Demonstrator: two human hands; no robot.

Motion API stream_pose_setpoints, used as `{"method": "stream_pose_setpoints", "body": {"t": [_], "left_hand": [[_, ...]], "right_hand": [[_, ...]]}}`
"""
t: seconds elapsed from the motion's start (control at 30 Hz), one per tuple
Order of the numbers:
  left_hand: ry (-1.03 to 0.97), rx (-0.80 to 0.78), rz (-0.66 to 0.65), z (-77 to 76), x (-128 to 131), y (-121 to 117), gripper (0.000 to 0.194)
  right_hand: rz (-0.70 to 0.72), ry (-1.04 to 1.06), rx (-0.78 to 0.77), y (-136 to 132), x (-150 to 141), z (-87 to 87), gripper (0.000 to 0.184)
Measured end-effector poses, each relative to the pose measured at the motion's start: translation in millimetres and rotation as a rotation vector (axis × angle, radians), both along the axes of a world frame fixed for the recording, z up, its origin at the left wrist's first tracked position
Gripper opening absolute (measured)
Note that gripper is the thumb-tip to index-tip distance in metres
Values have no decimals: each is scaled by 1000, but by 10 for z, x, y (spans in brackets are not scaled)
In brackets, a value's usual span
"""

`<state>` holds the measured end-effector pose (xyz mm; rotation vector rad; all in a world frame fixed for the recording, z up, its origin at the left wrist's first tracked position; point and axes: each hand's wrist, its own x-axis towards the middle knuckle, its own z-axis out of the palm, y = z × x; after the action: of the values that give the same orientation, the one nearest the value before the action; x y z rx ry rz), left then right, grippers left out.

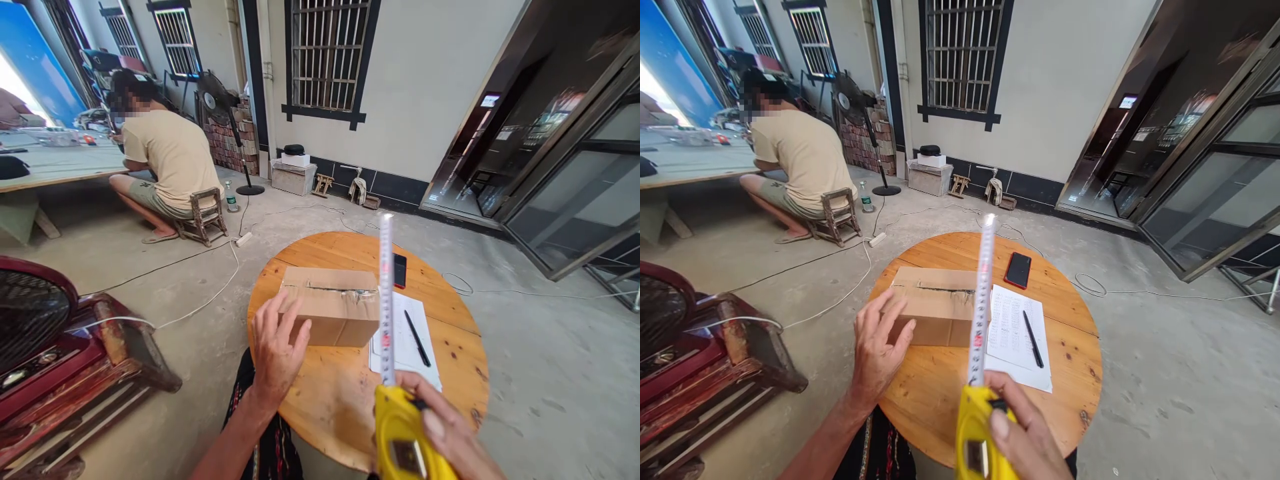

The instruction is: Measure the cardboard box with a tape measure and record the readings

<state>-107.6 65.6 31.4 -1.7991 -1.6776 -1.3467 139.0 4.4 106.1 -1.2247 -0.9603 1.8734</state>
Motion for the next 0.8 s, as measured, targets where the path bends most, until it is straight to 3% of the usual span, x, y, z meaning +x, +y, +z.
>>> {"method": "stream_pose_setpoints", "body": {"t": [0.13, 0.27, 0.33, 0.4, 0.5, 0.7, 0.8], "left_hand": [[-257, -32, 10, -175, -81, -55, 67], [-691, -343, -119, -342, -143, -40, 70], [-803, -448, -194, -375, -144, -1, 65], [-818, -488, -222, -363, -136, 36, 57], [-748, -462, -150, -269, -159, 45, 47], [-425, -536, 56, 53, -396, -50, 39], [-413, -618, 86, 122, -478, 7, 41]], "right_hand": [[-272, -54, 123, 278, 161, -13, 54], [-291, -30, 211, 600, 187, -268, 46], [-272, 1, 249, 716, 159, -386, 44], [-254, 28, 280, 783, 129, -455, 43], [-223, 31, 302, 792, 107, -443, 44], [-176, -8, 305, 759, 81, -142, 50], [-165, 7, 331, 906, 22, -44, 44]]}}
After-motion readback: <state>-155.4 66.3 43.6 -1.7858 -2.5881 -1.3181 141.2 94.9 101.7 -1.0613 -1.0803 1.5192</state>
